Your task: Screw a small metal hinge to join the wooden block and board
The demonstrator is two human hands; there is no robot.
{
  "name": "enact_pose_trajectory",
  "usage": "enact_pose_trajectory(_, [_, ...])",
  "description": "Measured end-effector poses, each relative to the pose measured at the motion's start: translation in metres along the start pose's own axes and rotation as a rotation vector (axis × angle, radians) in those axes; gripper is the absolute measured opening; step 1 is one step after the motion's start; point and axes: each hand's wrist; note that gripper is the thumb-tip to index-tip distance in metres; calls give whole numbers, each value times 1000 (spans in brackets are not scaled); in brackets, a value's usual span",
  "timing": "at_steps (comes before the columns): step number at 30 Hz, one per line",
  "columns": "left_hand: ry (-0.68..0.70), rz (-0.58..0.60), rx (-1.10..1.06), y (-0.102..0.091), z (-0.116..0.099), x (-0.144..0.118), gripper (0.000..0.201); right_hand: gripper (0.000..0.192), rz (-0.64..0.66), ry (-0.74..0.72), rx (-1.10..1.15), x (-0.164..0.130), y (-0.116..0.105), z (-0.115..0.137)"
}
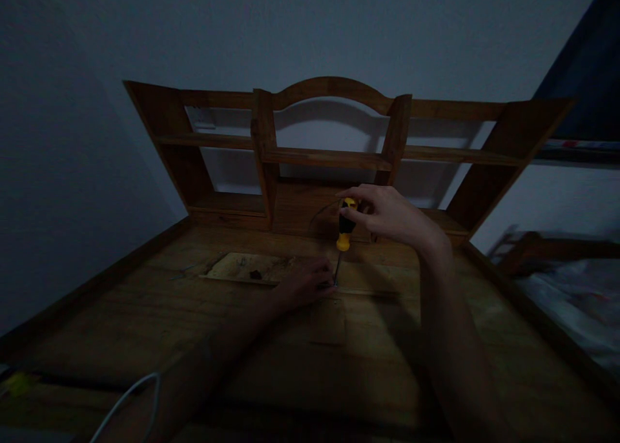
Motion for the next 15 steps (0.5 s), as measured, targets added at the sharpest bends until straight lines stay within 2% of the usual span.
enact_pose_trajectory(3, [-1, 5, -4, -1, 0, 0, 14, 32, 17, -5, 18, -1, -2, 1])
enact_pose_trajectory(7, [5, -5, -8, -2, -1, 1, 15, 26, -15, -29, -82, 2, 3, 3])
enact_pose_trajectory(11, [-2, -3, -10, -1, 0, 1, 14, 36, -32, 14, -194, 4, 6, 2])
enact_pose_trajectory(15, [-9, 0, -8, -1, -1, 0, 15, 35, 22, 31, -117, 1, 4, 1])
Point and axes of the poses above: each hand's wrist, its own x-axis towards the middle knuckle, its own y-axis out of the palm, z = x × y, and after that the axes turned 9 degrees about x, right-handed
